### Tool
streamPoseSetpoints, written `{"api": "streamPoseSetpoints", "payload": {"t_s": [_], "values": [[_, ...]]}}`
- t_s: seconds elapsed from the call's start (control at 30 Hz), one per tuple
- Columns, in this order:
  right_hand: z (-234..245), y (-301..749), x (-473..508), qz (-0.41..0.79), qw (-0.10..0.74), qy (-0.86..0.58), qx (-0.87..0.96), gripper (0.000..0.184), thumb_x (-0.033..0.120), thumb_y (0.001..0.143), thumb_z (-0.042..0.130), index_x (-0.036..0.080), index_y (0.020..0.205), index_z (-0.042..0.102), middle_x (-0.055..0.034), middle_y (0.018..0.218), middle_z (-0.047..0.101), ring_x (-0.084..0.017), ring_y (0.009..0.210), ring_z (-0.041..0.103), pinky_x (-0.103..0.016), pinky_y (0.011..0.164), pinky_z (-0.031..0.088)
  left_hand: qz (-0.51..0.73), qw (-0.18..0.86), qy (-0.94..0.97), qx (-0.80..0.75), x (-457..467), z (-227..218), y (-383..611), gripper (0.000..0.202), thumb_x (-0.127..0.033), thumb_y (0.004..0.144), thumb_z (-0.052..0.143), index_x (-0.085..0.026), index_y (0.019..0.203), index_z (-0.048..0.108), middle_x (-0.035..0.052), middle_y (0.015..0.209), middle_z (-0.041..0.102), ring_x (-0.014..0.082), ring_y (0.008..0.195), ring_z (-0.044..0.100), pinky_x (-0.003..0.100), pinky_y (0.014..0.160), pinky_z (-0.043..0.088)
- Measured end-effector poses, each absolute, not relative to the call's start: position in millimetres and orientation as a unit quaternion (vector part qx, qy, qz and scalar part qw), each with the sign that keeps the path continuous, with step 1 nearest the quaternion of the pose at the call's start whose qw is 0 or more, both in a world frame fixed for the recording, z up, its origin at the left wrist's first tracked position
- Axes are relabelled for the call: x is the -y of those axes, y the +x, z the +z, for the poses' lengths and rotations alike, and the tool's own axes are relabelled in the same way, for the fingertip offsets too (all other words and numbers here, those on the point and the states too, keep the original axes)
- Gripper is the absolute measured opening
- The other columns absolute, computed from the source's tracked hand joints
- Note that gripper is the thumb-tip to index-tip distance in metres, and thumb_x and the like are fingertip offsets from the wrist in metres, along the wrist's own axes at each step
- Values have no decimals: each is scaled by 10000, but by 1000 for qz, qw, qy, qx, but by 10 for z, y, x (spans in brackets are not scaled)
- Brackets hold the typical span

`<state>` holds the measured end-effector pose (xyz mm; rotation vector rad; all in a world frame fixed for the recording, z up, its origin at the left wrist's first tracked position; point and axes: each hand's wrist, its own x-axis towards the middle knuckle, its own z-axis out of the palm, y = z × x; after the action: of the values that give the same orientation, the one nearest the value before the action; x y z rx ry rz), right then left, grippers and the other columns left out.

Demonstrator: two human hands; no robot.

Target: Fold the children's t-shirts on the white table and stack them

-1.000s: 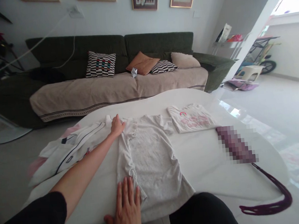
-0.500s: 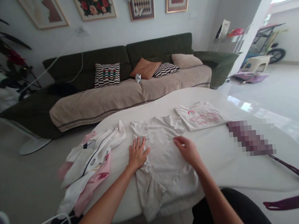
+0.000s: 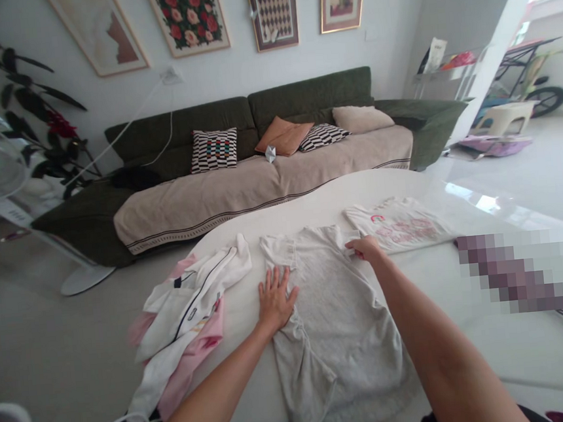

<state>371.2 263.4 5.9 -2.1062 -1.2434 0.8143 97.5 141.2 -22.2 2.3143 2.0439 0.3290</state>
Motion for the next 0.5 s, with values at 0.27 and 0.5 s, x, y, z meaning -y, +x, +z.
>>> {"api": "streamPoseSetpoints", "payload": {"t_s": [0.27, 0.5], "values": [[184, 3780, -2713, 346, 266, -776, 456, 240, 342, 634, 656, 157, 604, 506, 53, 443, 421, -73, 437, 424, -219, 454, 404, 108, 34, 745, -658, -1396, -188, 972, 610, -549, 851, 255, -292, 1395, 151, 47, 1455, 197, 269, 1329, 112, 492, 1029, 186], [93, 3811, -2646, 253, 246, -805, 477, 115, 216, 625, 601, 105, 643, 577, -27, 516, 519, -133, 520, 523, -241, 491, 396, 122, 37, 750, -649, -1400, -193, 965, 593, -557, 847, 251, -327, 1386, 161, 14, 1456, 196, 266, 1328, 111, 515, 1021, 189]]}}
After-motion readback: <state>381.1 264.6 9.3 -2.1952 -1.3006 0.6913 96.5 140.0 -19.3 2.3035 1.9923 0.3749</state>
